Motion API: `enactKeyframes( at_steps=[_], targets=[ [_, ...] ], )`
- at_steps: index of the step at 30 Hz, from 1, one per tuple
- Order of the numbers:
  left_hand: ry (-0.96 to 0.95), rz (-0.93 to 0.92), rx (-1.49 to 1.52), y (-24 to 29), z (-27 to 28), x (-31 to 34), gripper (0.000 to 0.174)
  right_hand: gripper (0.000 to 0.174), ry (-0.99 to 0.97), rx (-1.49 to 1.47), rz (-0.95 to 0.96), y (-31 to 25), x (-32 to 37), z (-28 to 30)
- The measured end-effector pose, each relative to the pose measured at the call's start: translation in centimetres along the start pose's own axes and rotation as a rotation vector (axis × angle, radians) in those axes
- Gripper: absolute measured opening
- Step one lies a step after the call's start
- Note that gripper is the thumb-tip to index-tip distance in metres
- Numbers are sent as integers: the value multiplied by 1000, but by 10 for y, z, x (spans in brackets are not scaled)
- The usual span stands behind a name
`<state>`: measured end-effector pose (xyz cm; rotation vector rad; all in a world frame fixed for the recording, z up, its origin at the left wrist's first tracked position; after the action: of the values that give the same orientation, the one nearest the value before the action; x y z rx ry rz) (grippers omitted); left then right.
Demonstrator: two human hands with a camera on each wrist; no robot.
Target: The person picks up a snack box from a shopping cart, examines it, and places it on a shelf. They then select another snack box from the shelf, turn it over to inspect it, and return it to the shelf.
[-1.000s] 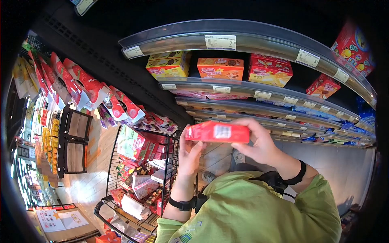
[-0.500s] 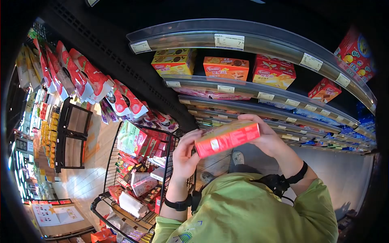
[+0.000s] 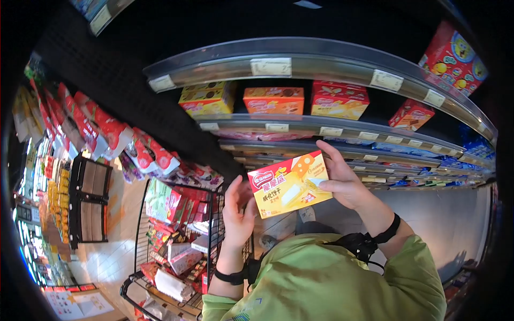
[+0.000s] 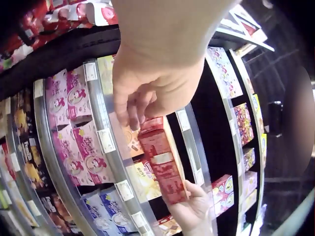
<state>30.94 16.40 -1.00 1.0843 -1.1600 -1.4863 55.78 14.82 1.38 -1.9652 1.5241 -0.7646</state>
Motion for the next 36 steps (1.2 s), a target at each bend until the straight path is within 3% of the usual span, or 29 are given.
enactKeyframes(
  at_steps=[2,5,7,11,14,18,20,23,29,33,36],
  targets=[
    [-193,50,98,-10,-13,-4,54,93,6,98,109,-5,-1,15],
    [-252,73,252,-9,-39,-14,58,86,25,252,190,-16,2,34],
    [-200,36,61,-4,-59,-27,63,73,47,483,246,-22,3,53],
    [-200,-100,40,-7,-107,-65,69,68,189,610,354,-52,7,73],
    [-173,-272,0,9,-146,-89,72,68,255,665,495,-71,0,100],
    [-171,-334,-70,31,-180,-115,75,73,315,888,687,-98,-11,123],
    [-184,-337,-67,24,-192,-127,77,79,313,889,704,-104,-20,132],
    [-105,-340,-138,15,-201,-140,78,88,369,946,578,-110,-33,144],
    [-90,-281,-73,15,-208,-153,74,86,341,951,472,-119,-42,138],
    [-68,-207,-57,11,-211,-164,73,83,350,973,478,-122,-48,141],
    [-30,-236,-63,14,-213,-168,70,78,348,1033,600,-128,-51,138]
  ],
)
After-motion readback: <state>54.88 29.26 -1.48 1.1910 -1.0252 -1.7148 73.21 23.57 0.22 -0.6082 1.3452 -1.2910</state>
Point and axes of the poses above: each hand's wrist, its own x-axis away from the middle knuckle, its own z-axis out of the back of the hand, y = z × x, the point moved 5 cm from there along -x, towards the middle knuckle, and after that the axes turned 10 degrees about -x, right-handed, at the moved point
